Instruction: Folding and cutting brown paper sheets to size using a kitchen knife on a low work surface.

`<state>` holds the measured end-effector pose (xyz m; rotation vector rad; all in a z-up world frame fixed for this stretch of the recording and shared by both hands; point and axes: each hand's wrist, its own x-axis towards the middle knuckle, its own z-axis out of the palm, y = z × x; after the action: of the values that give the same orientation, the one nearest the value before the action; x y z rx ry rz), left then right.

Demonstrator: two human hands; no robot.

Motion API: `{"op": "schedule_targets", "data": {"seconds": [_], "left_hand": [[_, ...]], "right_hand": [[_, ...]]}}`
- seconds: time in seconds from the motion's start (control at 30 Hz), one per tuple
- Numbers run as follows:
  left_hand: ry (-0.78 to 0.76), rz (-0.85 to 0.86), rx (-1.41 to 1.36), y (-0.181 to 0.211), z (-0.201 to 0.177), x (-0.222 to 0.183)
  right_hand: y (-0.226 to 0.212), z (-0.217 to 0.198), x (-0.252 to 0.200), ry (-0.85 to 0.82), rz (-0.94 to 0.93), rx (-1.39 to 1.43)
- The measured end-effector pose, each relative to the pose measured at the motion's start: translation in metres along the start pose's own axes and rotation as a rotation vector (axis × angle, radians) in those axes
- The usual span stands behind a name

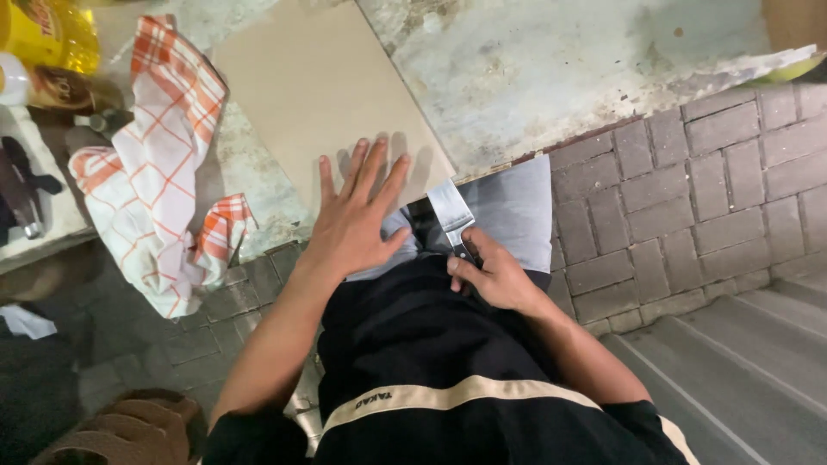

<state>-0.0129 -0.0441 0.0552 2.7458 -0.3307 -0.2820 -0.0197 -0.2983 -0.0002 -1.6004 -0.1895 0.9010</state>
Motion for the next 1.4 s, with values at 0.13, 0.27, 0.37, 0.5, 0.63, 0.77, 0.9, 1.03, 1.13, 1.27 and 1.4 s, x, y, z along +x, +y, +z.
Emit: {"op": "schedule_targets", "data": {"seconds": [0.13,0.27,0.37,0.5,0.63,0.77,0.9,1.03,1.13,1.27,1.4], "left_hand": [[0.298,-0.153,-0.046,0.003,0.034,0.041],[0.217,-0.333,0.047,0.016,0.037,0.067],[0.109,-0.331,0.033,0.017,0.035,0.071],[0.229,-0.224,0.094,0.013,0.047,0.066],[0.205,-0.182,0.115,0.008,0.048,0.068],[0.131,-0.208,0.142,0.007,0.048,0.067],[0.038,-0.235,0.115,0.008,0.039,0.069],[0.028,-0.235,0.102,0.009,0.039,0.068],[0.034,-0.234,0.12,0.007,0.038,0.069],[0.063,-0.218,0.138,0.007,0.039,0.067],[0.04,-0.224,0.138,0.009,0.037,0.068]], "right_hand": [[0.002,0.008,0.009,0.02,-0.025,0.084],[0.004,0.006,0.011,0.014,-0.015,0.105],[0.008,0.001,0.01,0.021,0.01,0.109],[0.0,0.003,0.004,0.022,0.014,0.114],[0.01,0.01,0.01,0.069,-0.017,0.156],[0.012,0.012,0.006,0.091,-0.009,0.216],[0.006,0.008,0.001,0.103,-0.041,0.214],[0.026,0.015,0.001,0.116,-0.085,0.335],[0.032,0.015,0.003,0.096,-0.147,0.389],[0.024,0.016,0.0,0.097,-0.136,0.368],[0.02,0.022,0.011,0.102,-0.131,0.415]]}}
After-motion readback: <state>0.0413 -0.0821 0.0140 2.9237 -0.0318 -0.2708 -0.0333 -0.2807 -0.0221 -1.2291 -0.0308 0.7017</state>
